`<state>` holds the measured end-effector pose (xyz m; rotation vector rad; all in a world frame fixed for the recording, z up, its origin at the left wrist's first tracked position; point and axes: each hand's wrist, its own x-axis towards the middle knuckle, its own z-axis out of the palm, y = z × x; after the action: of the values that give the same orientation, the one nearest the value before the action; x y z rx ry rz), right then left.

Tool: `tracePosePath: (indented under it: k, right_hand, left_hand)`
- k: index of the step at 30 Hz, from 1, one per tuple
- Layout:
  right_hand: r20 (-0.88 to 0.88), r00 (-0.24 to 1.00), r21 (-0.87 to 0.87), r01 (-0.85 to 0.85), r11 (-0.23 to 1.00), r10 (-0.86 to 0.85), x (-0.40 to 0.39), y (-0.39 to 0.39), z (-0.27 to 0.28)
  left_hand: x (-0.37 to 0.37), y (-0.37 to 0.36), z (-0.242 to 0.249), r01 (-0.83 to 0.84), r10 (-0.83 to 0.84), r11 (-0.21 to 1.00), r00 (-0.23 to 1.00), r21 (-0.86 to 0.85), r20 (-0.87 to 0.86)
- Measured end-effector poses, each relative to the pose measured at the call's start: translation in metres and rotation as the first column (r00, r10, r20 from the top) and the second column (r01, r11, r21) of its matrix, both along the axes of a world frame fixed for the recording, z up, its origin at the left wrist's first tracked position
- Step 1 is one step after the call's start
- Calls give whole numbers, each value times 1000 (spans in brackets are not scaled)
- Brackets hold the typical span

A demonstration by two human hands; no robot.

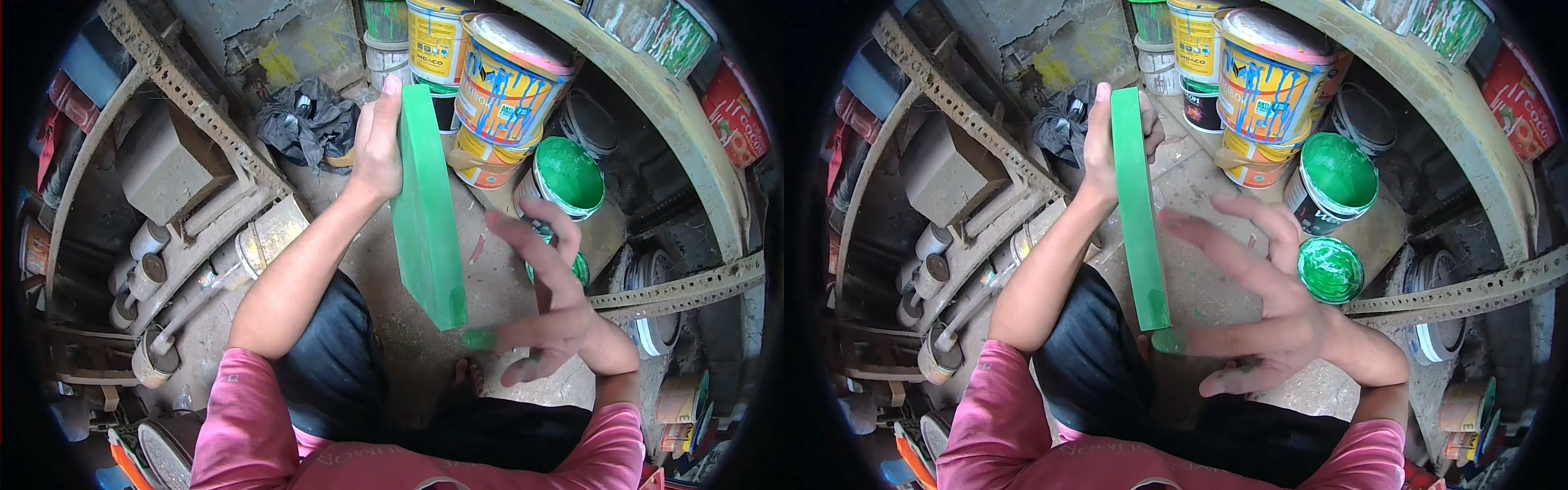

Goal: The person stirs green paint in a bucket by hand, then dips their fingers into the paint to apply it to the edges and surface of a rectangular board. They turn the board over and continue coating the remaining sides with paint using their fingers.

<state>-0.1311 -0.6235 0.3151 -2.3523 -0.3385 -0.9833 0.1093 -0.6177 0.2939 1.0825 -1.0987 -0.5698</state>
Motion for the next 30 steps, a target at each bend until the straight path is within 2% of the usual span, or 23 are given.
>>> tracePosePath:
  k: [3,5,9,11,15,18,21,23,27,30]
  right_hand:
    - [-14,999,44,49,998,-48,5,-5,2]
    - [-96,989,4,113,994,-112,10,-5,5]
    - [-75,996,-34,44,998,-47,9,-3,-2]
    - [-77,995,-41,-68,997,64,3,-1,-1]
    - [-52,998,-52,-49,997,46,4,-4,1]
    - [-65,996,-44,51,998,-54,10,-4,0]
    - [-58,998,-35,20,999,-22,10,-3,-3]
    - [-153,987,-148,-65,987,42,2,-1,1]
    - [-75,995,-152,-80,985,69,2,-4,2]
    - [-89,995,-107,27,994,-36,9,-7,-1]
  left_hand:
    - [-3,0,0,20,-20,1000,1000,-6,-3]
    - [-4,0,1,25,-25,1000,1000,-5,-7]
    - [-4,2,1,35,-35,999,999,10,-1]
    - [-2,0,0,55,-55,998,998,-12,13]
    - [-5,1,0,44,-45,999,999,-14,-4]
    - [-8,2,1,64,-64,998,998,6,6]
    - [-7,3,1,64,-64,998,998,1,-8]
    - [-6,3,1,63,-63,998,998,10,6]
    - [-5,1,0,83,-83,997,996,0,17]
    - [-6,-1,-1,64,-64,998,998,-9,14]
